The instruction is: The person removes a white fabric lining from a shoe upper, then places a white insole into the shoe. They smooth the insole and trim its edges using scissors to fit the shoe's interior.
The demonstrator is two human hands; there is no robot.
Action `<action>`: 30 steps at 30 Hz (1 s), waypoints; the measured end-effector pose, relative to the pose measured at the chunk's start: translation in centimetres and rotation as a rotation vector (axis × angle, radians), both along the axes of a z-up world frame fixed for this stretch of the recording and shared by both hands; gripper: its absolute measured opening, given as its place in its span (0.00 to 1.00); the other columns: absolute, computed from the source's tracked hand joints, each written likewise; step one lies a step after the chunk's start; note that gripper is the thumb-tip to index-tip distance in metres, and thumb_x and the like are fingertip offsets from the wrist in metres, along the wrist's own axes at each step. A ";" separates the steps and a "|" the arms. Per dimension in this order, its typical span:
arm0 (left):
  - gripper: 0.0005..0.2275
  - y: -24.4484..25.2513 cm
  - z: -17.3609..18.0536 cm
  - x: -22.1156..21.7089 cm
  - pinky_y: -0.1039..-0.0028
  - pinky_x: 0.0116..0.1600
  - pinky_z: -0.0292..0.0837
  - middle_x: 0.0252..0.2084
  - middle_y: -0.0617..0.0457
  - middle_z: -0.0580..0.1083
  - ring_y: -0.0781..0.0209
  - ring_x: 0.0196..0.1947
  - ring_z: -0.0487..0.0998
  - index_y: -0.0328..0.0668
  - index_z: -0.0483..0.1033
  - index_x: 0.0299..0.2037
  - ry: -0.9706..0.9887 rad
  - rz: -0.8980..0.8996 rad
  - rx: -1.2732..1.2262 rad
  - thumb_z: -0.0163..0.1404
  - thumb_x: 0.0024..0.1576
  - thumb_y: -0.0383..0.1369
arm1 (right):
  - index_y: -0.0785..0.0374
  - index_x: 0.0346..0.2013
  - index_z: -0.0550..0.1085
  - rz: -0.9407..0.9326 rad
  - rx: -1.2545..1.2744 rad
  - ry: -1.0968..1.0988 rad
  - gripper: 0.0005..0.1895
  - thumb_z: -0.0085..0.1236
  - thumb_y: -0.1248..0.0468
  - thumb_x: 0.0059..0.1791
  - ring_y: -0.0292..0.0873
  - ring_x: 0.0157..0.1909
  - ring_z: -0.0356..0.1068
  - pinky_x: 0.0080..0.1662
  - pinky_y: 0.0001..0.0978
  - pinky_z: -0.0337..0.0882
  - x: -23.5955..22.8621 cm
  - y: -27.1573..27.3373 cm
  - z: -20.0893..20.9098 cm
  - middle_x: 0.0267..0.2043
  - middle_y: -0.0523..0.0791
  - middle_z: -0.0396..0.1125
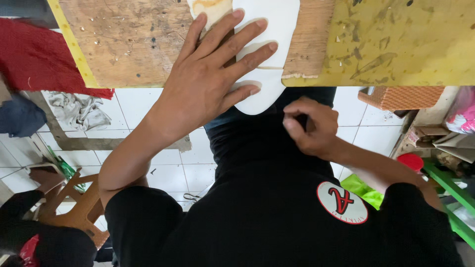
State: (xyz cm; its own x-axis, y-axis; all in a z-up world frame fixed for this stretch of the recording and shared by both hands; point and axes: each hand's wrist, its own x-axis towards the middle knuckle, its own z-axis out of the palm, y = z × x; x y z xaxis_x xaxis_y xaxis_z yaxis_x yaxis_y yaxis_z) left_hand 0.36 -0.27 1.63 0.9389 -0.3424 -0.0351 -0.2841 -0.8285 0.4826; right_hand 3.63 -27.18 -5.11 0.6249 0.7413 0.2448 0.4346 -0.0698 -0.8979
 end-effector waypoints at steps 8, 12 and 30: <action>0.19 -1.3 -0.4 -0.1 0.46 0.69 0.41 0.70 0.48 0.57 0.46 0.70 0.50 0.45 0.66 0.67 -0.053 0.076 -0.024 0.47 0.70 0.43 | 0.61 0.58 0.64 -0.138 0.267 0.989 0.21 0.53 0.56 0.53 0.42 0.59 0.61 0.48 0.35 0.71 -2.0 1.5 -4.0 0.63 0.47 0.60; 0.20 -2.2 -0.9 -0.3 0.41 0.69 0.39 0.69 0.49 0.58 0.45 0.70 0.49 0.44 0.69 0.65 -0.072 0.168 -0.041 0.48 0.69 0.46 | 0.66 0.57 0.66 -0.205 0.409 1.183 0.22 0.58 0.58 0.51 0.42 0.58 0.66 0.58 0.36 0.69 -2.3 2.6 -4.1 0.56 0.46 0.66; 0.19 -2.8 -1.1 -0.4 0.47 0.68 0.40 0.67 0.52 0.62 0.49 0.69 0.54 0.47 0.74 0.61 -0.140 0.247 -0.039 0.50 0.67 0.49 | 0.66 0.36 0.65 -0.078 -0.142 0.551 0.13 0.50 0.58 0.52 0.39 0.28 0.61 0.36 0.29 0.64 -0.6 1.8 -1.9 0.28 0.45 0.62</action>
State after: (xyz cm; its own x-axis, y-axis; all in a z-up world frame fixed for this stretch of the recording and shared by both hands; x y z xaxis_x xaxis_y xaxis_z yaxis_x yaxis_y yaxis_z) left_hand -0.04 -3.03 0.55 0.9889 -0.1011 0.1090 -0.1417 -0.8626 0.4857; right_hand 3.06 -25.40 -7.04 0.6861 0.6899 -0.2310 -0.1063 -0.2191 -0.9699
